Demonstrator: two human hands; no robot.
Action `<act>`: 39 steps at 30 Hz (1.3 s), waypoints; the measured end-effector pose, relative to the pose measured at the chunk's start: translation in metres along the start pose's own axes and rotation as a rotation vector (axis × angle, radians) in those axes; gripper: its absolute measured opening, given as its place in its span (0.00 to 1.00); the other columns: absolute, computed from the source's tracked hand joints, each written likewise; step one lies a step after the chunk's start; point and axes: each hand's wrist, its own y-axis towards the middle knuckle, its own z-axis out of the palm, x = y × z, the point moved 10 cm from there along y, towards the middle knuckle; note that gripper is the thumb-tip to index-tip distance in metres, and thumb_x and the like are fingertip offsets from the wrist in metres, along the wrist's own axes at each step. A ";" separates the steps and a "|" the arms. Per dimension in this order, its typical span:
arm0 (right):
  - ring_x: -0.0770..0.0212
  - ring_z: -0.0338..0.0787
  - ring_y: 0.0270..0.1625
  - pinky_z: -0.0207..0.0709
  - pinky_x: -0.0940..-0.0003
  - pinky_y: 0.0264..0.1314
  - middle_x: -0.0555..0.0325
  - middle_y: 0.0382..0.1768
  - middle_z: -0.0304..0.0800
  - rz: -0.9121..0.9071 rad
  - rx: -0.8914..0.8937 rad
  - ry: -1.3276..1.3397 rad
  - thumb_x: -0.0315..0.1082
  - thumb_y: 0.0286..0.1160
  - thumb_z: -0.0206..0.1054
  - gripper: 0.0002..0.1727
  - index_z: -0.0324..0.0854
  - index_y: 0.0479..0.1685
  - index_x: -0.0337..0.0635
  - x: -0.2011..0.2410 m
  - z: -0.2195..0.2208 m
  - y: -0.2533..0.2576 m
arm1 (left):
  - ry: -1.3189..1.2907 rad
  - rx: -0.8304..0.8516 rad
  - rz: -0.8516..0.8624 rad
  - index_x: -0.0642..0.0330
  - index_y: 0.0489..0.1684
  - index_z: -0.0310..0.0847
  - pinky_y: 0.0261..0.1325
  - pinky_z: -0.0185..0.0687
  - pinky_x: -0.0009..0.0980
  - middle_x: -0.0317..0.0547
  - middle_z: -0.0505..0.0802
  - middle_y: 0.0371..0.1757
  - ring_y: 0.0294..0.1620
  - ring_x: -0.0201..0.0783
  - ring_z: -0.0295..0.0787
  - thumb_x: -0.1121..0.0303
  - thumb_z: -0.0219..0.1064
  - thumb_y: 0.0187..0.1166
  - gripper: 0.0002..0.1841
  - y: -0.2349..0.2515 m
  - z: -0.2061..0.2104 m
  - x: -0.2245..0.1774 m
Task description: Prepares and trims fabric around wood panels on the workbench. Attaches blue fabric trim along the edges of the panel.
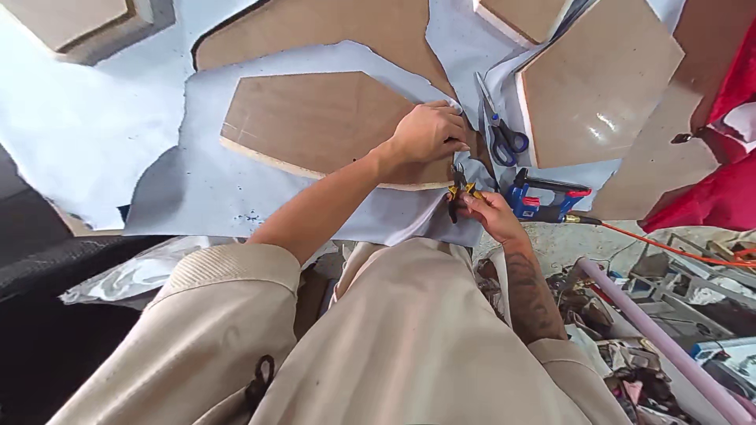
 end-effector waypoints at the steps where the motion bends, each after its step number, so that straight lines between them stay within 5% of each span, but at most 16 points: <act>1: 0.57 0.92 0.52 0.86 0.52 0.65 0.51 0.48 0.93 -0.007 0.007 -0.020 0.39 0.89 0.60 0.15 0.85 0.47 0.35 0.000 0.000 0.000 | 0.001 0.004 -0.004 0.45 0.44 0.95 0.77 0.74 0.41 0.32 0.96 0.54 0.65 0.37 0.88 0.48 0.58 0.88 0.19 0.000 0.000 0.000; 4: 0.64 0.89 0.49 0.82 0.62 0.58 0.59 0.43 0.92 -0.049 0.039 -0.098 0.41 0.90 0.58 0.15 0.85 0.44 0.40 0.001 0.000 0.002 | 0.012 0.010 -0.010 0.45 0.44 0.95 0.77 0.74 0.41 0.32 0.96 0.54 0.65 0.37 0.88 0.48 0.58 0.88 0.20 0.001 0.001 0.001; 8: 0.47 0.93 0.57 0.86 0.47 0.67 0.43 0.51 0.93 -0.012 0.126 0.006 0.38 0.93 0.52 0.19 0.81 0.54 0.29 0.002 0.009 0.004 | 0.023 0.011 -0.020 0.45 0.44 0.95 0.76 0.75 0.41 0.32 0.96 0.55 0.64 0.37 0.88 0.46 0.57 0.88 0.20 0.000 0.002 0.002; 10: 0.53 0.94 0.43 0.91 0.55 0.49 0.47 0.45 0.92 0.028 0.127 -0.042 0.40 0.93 0.53 0.19 0.81 0.53 0.32 0.002 0.008 0.005 | 0.027 0.014 -0.023 0.44 0.44 0.95 0.75 0.75 0.41 0.32 0.96 0.55 0.64 0.37 0.88 0.46 0.57 0.88 0.21 0.000 0.002 0.002; 12: 0.65 0.83 0.26 0.79 0.69 0.27 0.58 0.31 0.86 0.031 -0.010 -0.317 0.45 0.91 0.56 0.18 0.81 0.42 0.38 0.009 0.004 0.007 | 0.033 0.026 -0.029 0.44 0.44 0.95 0.74 0.76 0.41 0.32 0.96 0.54 0.63 0.37 0.88 0.45 0.57 0.88 0.21 0.001 0.003 0.002; 15: 0.52 0.92 0.37 0.87 0.54 0.41 0.47 0.37 0.91 -0.168 -0.341 -1.119 0.51 0.87 0.59 0.24 0.88 0.45 0.37 0.028 0.009 -0.002 | 0.035 0.032 -0.035 0.45 0.44 0.95 0.74 0.76 0.42 0.33 0.96 0.54 0.62 0.38 0.88 0.45 0.57 0.88 0.21 0.001 0.002 0.003; 17: 0.43 0.95 0.40 0.88 0.49 0.36 0.39 0.44 0.92 -0.401 -0.508 -1.379 0.44 0.83 0.63 0.19 0.89 0.43 0.34 0.022 0.018 -0.015 | 0.023 0.038 -0.043 0.45 0.45 0.95 0.78 0.75 0.44 0.34 0.96 0.55 0.65 0.39 0.88 0.45 0.56 0.88 0.22 0.000 0.003 0.001; 20: 0.45 0.95 0.45 0.89 0.53 0.40 0.40 0.46 0.92 -0.641 -0.568 -1.366 0.38 0.77 0.67 0.13 0.88 0.37 0.36 0.025 0.024 -0.029 | 0.011 0.000 -0.066 0.45 0.45 0.96 0.76 0.77 0.43 0.34 0.97 0.55 0.66 0.37 0.89 0.46 0.58 0.88 0.20 0.001 -0.002 0.003; 23: 0.57 0.94 0.52 0.90 0.63 0.55 0.45 0.52 0.93 -0.628 -0.502 -0.880 0.38 0.83 0.67 0.15 0.88 0.44 0.32 0.051 0.011 -0.053 | 0.021 -0.011 -0.063 0.46 0.46 0.95 0.80 0.75 0.46 0.36 0.96 0.53 0.66 0.39 0.89 0.46 0.62 0.85 0.18 -0.001 -0.008 -0.002; 27: 0.53 0.96 0.53 0.91 0.53 0.61 0.47 0.53 0.95 -0.524 -0.585 -0.284 0.35 0.90 0.58 0.17 0.83 0.59 0.28 0.106 -0.093 -0.122 | 0.006 0.128 -0.033 0.41 0.55 0.93 0.89 0.56 0.60 0.34 0.93 0.64 0.80 0.50 0.76 0.41 0.74 0.72 0.21 -0.003 0.001 -0.025; 29: 0.58 0.95 0.53 0.89 0.56 0.62 0.51 0.52 0.96 -0.461 -0.602 -0.312 0.39 0.89 0.60 0.17 0.86 0.54 0.32 0.125 -0.160 -0.167 | -0.092 0.137 0.040 0.49 0.42 0.95 0.90 0.48 0.66 0.40 0.95 0.59 0.78 0.54 0.78 0.50 0.72 0.73 0.15 0.002 0.007 -0.041; 31: 0.64 0.93 0.46 0.86 0.62 0.55 0.56 0.45 0.96 -0.448 -0.639 -0.292 0.41 0.86 0.64 0.17 0.87 0.44 0.34 0.140 -0.225 -0.203 | -0.154 0.074 0.067 0.51 0.33 0.96 0.90 0.46 0.68 0.41 0.96 0.56 0.74 0.53 0.83 0.48 0.69 0.75 0.18 0.011 -0.001 -0.059; 34: 0.44 0.90 0.66 0.84 0.45 0.72 0.38 0.62 0.90 -0.653 -0.606 0.139 0.37 0.92 0.52 0.20 0.78 0.60 0.24 0.158 -0.307 -0.237 | -0.222 -0.091 0.008 0.45 0.42 0.96 0.92 0.51 0.61 0.36 0.91 0.69 0.80 0.44 0.79 0.50 0.70 0.78 0.13 0.015 -0.013 -0.085; 37: 0.40 0.90 0.63 0.86 0.40 0.66 0.38 0.64 0.87 -0.787 -0.733 0.304 0.43 0.95 0.47 0.24 0.74 0.69 0.30 0.173 -0.399 -0.271 | -0.163 -0.236 -0.142 0.53 0.48 0.95 0.87 0.64 0.58 0.43 0.91 0.69 0.77 0.46 0.81 0.54 0.69 0.80 0.14 0.010 -0.007 -0.099; 39: 0.50 0.93 0.52 0.90 0.51 0.54 0.46 0.58 0.89 -0.749 -0.907 0.224 0.51 0.95 0.46 0.27 0.75 0.71 0.37 0.179 -0.457 -0.293 | -0.129 -0.275 -0.246 0.58 0.48 0.94 0.79 0.76 0.53 0.49 0.92 0.67 0.73 0.48 0.85 0.58 0.69 0.80 0.14 0.003 0.008 -0.109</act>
